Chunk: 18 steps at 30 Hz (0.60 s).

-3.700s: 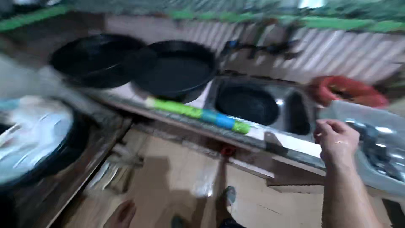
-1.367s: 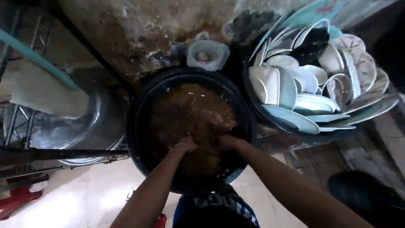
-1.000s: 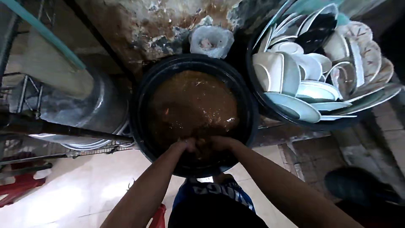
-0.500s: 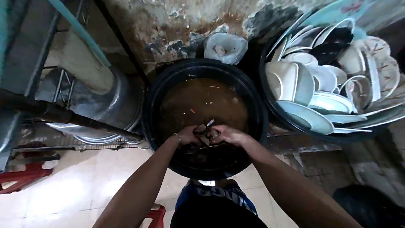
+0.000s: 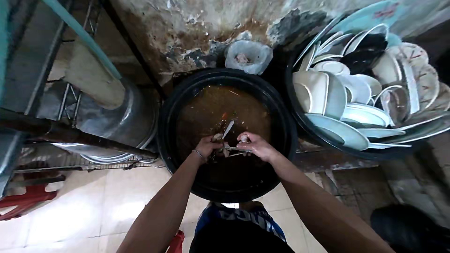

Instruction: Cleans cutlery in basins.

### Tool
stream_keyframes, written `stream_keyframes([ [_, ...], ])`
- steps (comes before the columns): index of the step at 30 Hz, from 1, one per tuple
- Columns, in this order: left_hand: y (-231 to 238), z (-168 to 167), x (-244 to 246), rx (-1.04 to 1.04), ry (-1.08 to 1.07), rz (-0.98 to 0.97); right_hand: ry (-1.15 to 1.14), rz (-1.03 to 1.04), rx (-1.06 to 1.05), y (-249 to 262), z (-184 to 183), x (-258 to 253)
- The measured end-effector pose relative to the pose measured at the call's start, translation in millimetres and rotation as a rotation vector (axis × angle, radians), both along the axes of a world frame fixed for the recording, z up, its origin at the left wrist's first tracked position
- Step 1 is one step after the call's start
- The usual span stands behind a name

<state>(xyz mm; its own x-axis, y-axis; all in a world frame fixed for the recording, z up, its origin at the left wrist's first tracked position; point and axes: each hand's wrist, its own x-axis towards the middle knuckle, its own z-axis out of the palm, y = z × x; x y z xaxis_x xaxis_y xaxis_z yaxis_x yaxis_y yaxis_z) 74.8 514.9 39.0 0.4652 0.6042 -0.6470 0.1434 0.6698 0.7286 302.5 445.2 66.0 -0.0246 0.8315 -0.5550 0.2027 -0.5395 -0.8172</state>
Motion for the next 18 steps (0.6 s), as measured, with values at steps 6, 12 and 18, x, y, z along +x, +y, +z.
stream_keyframes([
  [6,-1.8,1.0,-0.6,0.025,0.007,0.028,-0.485,0.378,0.080,2.3,-7.1,1.5],
  [12,-3.3,3.1,1.1,0.124,0.124,-0.109,-0.668,0.683,0.041,5.1,7.1,-26.9],
  [18,-1.0,5.6,-7.1,0.167,0.210,-0.253,-0.823,0.681,0.021,5.8,28.8,-15.4],
])
